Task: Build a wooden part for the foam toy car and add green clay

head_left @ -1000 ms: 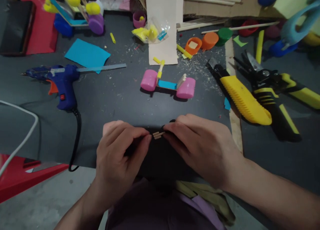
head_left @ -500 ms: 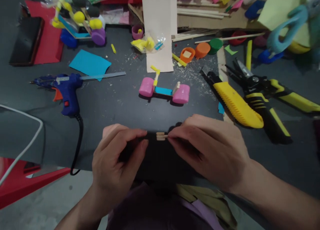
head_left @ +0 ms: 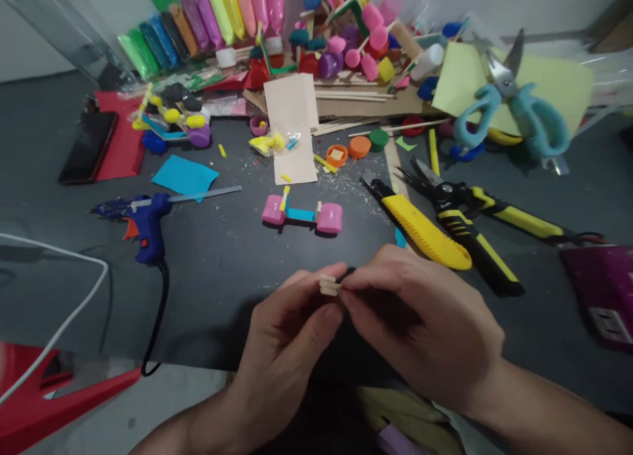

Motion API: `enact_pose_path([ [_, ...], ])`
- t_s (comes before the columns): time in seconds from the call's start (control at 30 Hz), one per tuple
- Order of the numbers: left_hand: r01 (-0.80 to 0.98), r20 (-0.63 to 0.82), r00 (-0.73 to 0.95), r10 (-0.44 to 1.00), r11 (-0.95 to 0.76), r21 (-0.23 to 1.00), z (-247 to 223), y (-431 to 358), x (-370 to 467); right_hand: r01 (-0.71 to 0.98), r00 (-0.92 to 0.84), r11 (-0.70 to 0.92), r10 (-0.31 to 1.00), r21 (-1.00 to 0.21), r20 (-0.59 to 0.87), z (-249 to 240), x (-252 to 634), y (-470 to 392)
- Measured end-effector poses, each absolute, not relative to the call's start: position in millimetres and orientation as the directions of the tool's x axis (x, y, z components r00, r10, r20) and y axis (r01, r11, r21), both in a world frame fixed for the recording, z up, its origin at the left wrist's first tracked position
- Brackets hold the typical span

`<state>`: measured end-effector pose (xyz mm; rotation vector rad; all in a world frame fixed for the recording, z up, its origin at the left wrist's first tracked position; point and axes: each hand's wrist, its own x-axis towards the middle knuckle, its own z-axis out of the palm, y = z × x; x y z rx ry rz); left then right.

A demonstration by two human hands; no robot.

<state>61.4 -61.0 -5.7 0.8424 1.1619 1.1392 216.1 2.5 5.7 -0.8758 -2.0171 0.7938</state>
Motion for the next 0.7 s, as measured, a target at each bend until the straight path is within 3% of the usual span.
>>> enact_pose_path([
  [0.07, -0.327, -0.22, 0.028, 0.975, 0.217, 0.92, -8, -59, 67, 0.217, -0.39, 0.402, 0.871, -0.889, 0.299, 6, 215, 3],
  [0.17, -0.399, -0.187, 0.015, 0.982, 0.178, 0.899, -10, -56, 73, -0.005, -0.343, -0.034, 0.939, -0.999, -0.031, 7, 215, 6],
  [0.23, -0.398, -0.195, -0.015, 0.981, 0.174, 0.901, -10, -54, 76, -0.172, -0.4, -0.296, 0.892, -0.939, -0.208, 7, 216, 8],
  [0.3, -0.401, -0.185, -0.048, 0.981, 0.151, 0.903, -10, -52, 78, -0.298, -0.474, -0.463, 0.831, -0.835, -0.292, 5, 217, 9],
  [0.5, -0.496, -0.143, -0.067, 0.987, 0.092, 0.863, -6, -45, 83, -0.458, -0.634, -0.656, 0.714, -0.6, -0.297, 1, 216, 9],
  [0.7, -0.581, -0.149, -0.078, 0.986, 0.077, 0.81, 3, -41, 88, -0.461, -0.637, -0.671, 0.706, -0.581, -0.309, 1, 214, 10],
])
